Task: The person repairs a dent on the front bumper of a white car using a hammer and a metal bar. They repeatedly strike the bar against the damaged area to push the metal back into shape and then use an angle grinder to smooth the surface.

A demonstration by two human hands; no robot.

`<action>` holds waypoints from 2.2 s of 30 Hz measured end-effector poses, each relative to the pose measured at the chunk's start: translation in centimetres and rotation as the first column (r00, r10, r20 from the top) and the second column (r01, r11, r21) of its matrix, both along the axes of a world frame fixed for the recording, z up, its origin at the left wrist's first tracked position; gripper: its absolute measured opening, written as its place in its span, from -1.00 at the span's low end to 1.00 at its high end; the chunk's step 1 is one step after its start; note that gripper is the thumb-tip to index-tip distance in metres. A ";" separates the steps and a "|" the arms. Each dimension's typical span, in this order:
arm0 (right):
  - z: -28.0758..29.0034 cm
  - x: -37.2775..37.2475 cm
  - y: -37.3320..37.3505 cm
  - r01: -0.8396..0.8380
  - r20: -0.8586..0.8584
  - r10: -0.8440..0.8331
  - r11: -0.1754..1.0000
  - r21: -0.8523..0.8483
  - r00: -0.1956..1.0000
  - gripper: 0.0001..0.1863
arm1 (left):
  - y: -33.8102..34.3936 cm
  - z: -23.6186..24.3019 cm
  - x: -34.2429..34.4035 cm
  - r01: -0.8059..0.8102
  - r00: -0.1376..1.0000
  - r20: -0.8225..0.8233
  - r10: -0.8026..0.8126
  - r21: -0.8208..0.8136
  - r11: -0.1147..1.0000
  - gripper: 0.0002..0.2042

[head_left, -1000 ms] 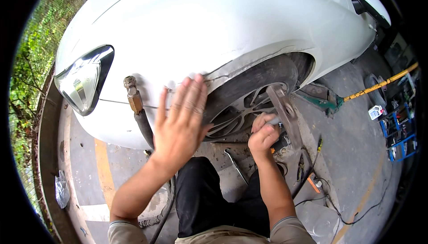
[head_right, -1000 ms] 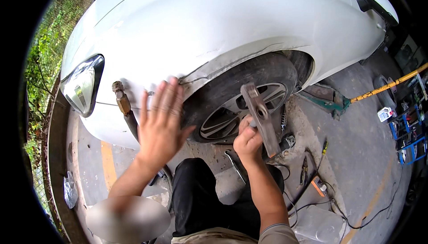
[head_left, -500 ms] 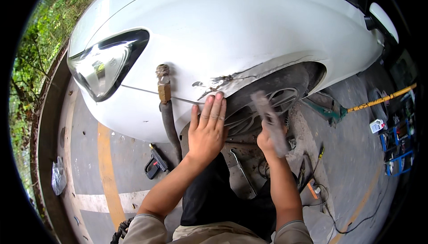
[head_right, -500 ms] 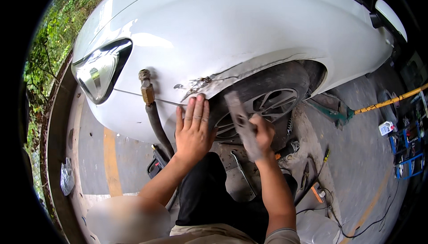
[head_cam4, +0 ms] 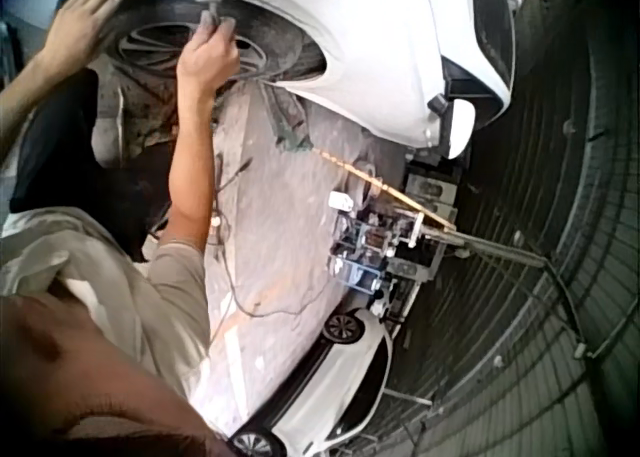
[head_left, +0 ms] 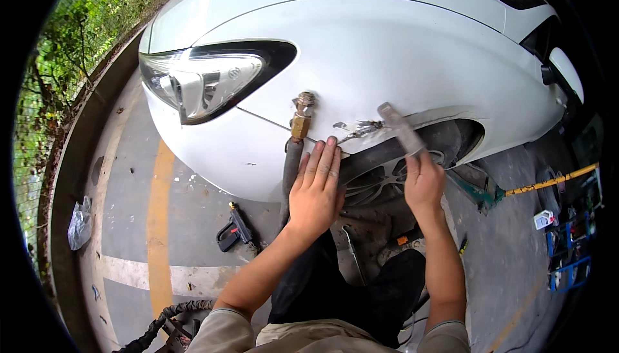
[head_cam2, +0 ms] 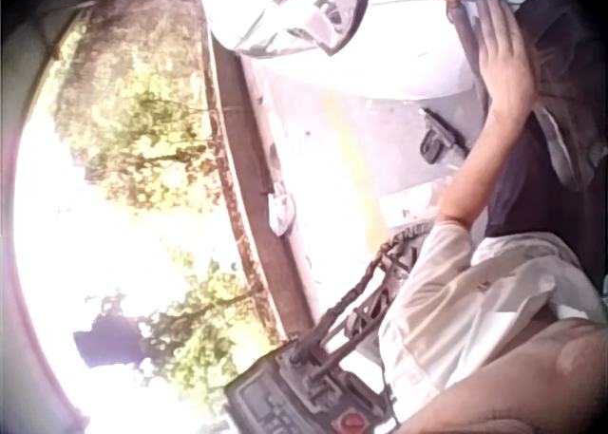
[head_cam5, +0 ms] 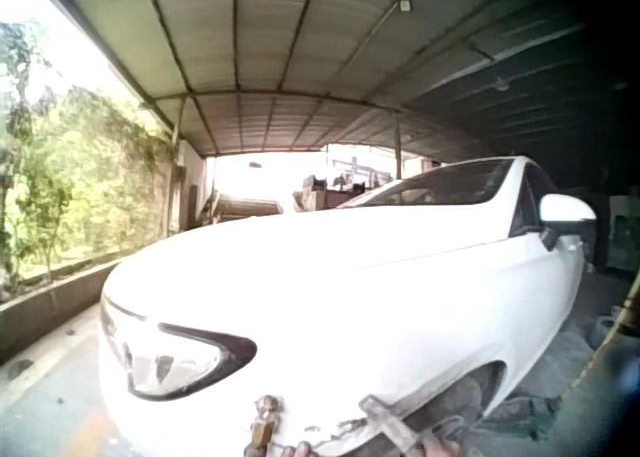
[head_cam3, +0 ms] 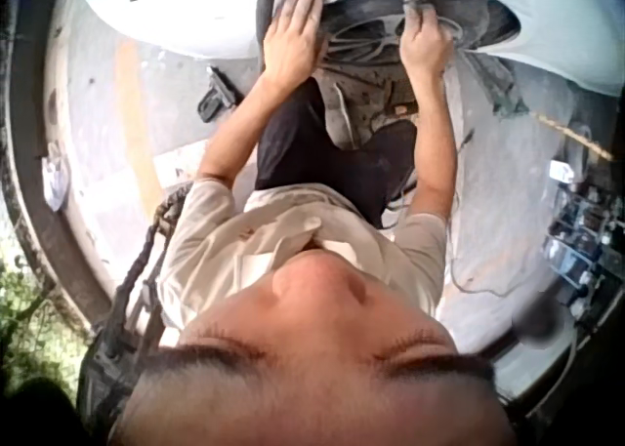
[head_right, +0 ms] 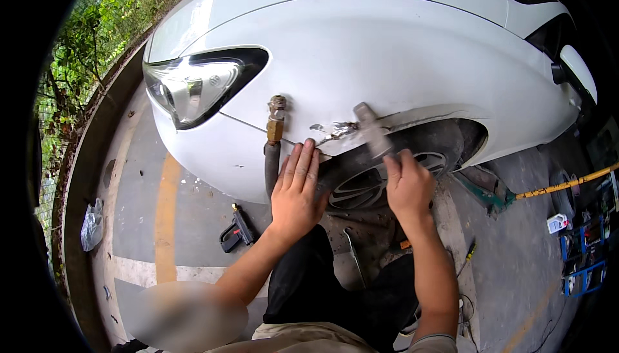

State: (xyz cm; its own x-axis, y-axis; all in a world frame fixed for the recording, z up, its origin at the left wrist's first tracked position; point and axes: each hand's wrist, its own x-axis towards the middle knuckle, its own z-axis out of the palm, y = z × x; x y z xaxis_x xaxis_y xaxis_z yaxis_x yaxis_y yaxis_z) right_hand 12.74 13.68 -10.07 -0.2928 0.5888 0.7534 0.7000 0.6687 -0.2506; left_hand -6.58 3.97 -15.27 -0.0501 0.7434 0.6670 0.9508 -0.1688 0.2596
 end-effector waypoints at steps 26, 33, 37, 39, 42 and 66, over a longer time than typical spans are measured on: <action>-4.0 -0.9 -2.9 -0.168 -0.131 0.186 0.976 0.140 0.974 -0.66 | 1.4 -5.0 0.9 -0.108 0.988 -0.110 0.108 0.000 0.994 -0.12; -7.1 -2.1 -3.1 -0.165 -0.156 0.167 0.986 0.028 0.974 -0.67 | 1.8 -7.5 1.3 -0.205 0.978 -0.037 0.206 0.036 0.978 -0.16; -8.2 -1.2 -1.5 -0.176 -0.103 0.176 0.984 0.009 0.979 -0.67 | 1.3 -7.3 1.2 -0.187 0.982 -0.038 0.185 -0.045 0.981 -0.11; -8.5 -0.9 -2.0 -0.137 -0.156 0.124 0.988 -0.076 0.980 -0.71 | 1.4 -7.5 1.2 -0.212 0.976 -0.066 0.209 -0.037 0.977 -0.08; -10.9 0.0 -3.4 -0.127 -0.271 0.062 0.966 -0.227 0.961 -0.74 | 1.5 -7.3 1.5 -0.219 0.974 -0.063 0.217 -0.042 0.975 -0.12; -31.3 2.5 -10.5 -0.740 -0.489 -0.744 -0.012 -0.672 0.456 -0.79 | 12.9 7.3 12.8 0.094 0.645 -0.764 -0.028 0.044 0.995 -0.33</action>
State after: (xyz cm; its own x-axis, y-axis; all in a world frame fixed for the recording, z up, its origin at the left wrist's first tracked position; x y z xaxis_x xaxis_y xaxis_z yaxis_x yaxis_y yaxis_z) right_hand 15.28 3.14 -41.37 -0.1964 0.7142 -0.6718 -0.2999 -0.6960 -0.6524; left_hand 6.22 16.90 -7.93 0.5437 0.6739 0.5003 0.7941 -0.2202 -0.5664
